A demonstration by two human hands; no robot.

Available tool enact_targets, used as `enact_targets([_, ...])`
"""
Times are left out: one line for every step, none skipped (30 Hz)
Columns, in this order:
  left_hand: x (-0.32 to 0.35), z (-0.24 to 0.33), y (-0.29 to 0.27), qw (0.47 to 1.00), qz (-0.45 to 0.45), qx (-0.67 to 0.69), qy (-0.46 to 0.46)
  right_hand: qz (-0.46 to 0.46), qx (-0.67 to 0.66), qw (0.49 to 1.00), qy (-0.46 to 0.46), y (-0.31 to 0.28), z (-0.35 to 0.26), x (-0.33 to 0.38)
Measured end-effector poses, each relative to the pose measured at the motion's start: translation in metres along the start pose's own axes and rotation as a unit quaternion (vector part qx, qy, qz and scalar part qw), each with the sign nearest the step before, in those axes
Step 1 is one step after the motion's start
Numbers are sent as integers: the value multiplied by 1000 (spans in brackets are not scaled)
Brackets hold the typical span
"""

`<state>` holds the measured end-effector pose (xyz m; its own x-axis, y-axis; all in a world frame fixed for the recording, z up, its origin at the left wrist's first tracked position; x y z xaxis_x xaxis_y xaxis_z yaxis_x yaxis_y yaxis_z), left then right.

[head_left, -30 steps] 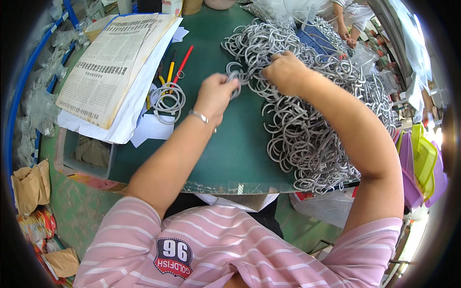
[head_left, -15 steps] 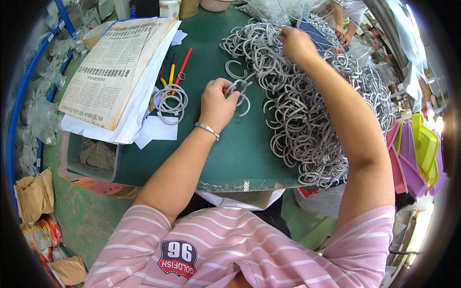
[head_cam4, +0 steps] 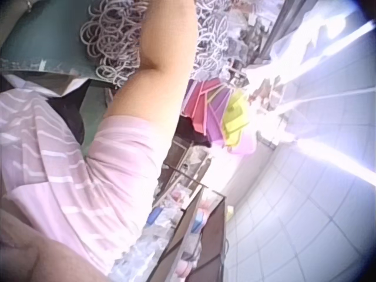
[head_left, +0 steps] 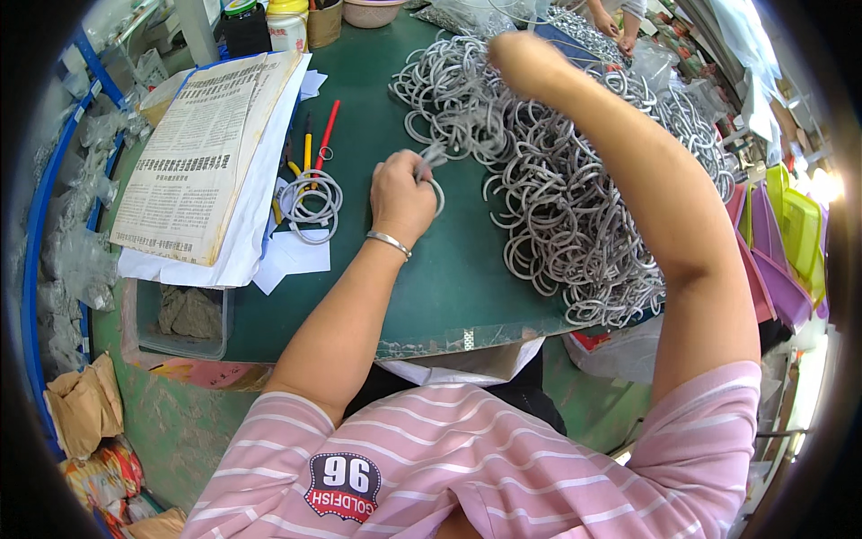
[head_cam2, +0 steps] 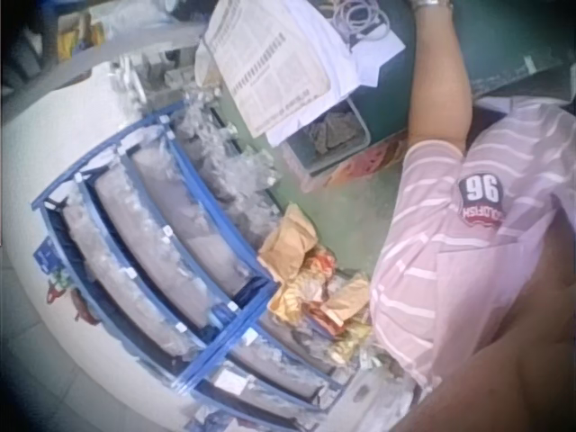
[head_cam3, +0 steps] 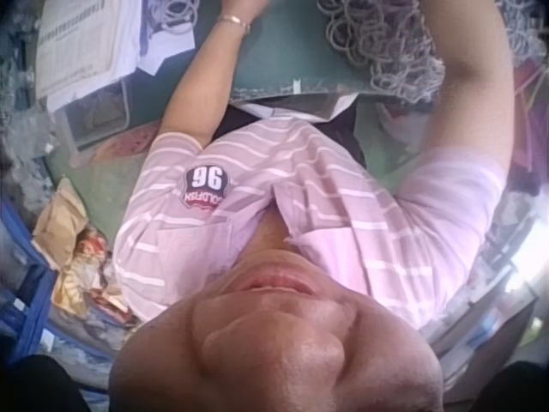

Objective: The person sorts through a large pile of interlocking grey rings by hand, separating individual pieces and small connected segments and placing them into a bag.

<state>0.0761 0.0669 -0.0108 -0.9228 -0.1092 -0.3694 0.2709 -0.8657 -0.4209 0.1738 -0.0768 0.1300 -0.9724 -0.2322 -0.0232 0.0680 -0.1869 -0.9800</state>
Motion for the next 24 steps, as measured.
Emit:
enact_targets([1,1,0,994,7,95,-45,106,-11,992,69,-8,37,-2])
enact_targets([0,-2,-2,978,19,184,-93,88,10,993,84,0,43,3])
enact_targets([-1,-6,-2,952,31,271,-140,69,30,992,99,7,47,9])
enact_targets([0,-7,3,933,4,327,-151,-7,57,998,12,20,26,13])
enact_targets([1,-9,2,926,5,341,-163,36,39,998,-31,13,2,23])
enact_targets([1,-8,0,918,5,356,-174,109,-33,993,-25,-5,-3,17])
enact_targets([3,-7,1,910,1,371,-184,181,-105,978,-13,-22,-1,15])
enact_targets([0,-12,2,953,35,274,-122,301,-202,931,29,-46,20,14])
enact_targets([-1,-17,3,970,71,213,-89,371,-329,867,53,-57,38,12])
enact_targets([-2,-17,-2,982,108,146,-56,288,-302,908,36,-47,30,1])
enact_targets([-3,-19,-11,986,148,71,-21,205,-279,938,14,-46,8,-4])
enact_targets([-9,-45,-7,982,117,106,-103,73,-221,972,-26,-33,-18,4])
enact_targets([-9,-49,-8,956,101,198,-194,29,-182,979,-83,-29,-38,16])
enact_targets([-12,-47,-11,951,102,218,-192,30,-138,981,-132,-22,-46,21])
enact_targets([-15,-46,-13,947,103,239,-191,30,-94,978,-181,-10,-53,25])
enact_targets([-13,-43,-10,950,81,227,-201,-42,-80,985,-149,10,-51,27])
enact_targets([-11,-42,-9,952,63,212,-210,-113,-66,984,-120,30,-51,30])
enact_targets([-10,-48,-2,954,68,217,-195,-115,-26,982,-149,42,-57,31])
enact_targets([-7,-48,3,943,54,241,-223,-119,14,978,-172,58,-58,35])
enact_targets([-6,-49,3,938,54,246,-238,-62,21,985,-158,66,-57,37])
enact_targets([-5,-50,3,933,54,251,-253,-9,43,986,-158,70,-57,42])
enact_targets([-4,-48,1,929,52,259,-258,1,47,987,-157,69,-62,48])
enact_targets([-4,-44,-2,926,49,267,-263,10,52,986,-155,68,-65,50])
enact_targets([-3,-42,-4,922,47,274,-269,13,80,981,-177,71,-68,51])
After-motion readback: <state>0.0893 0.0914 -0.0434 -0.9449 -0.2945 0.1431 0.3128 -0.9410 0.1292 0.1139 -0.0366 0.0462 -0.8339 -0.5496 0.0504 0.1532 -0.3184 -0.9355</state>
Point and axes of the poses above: each hand's wrist, its own x-axis away from the middle knuckle, its own y-axis out of the palm, z = x × y, the point moved 8 cm from there along -x, towards the middle knuckle, and after that the axes turned 5 degrees about z, right-handed, at the moved point
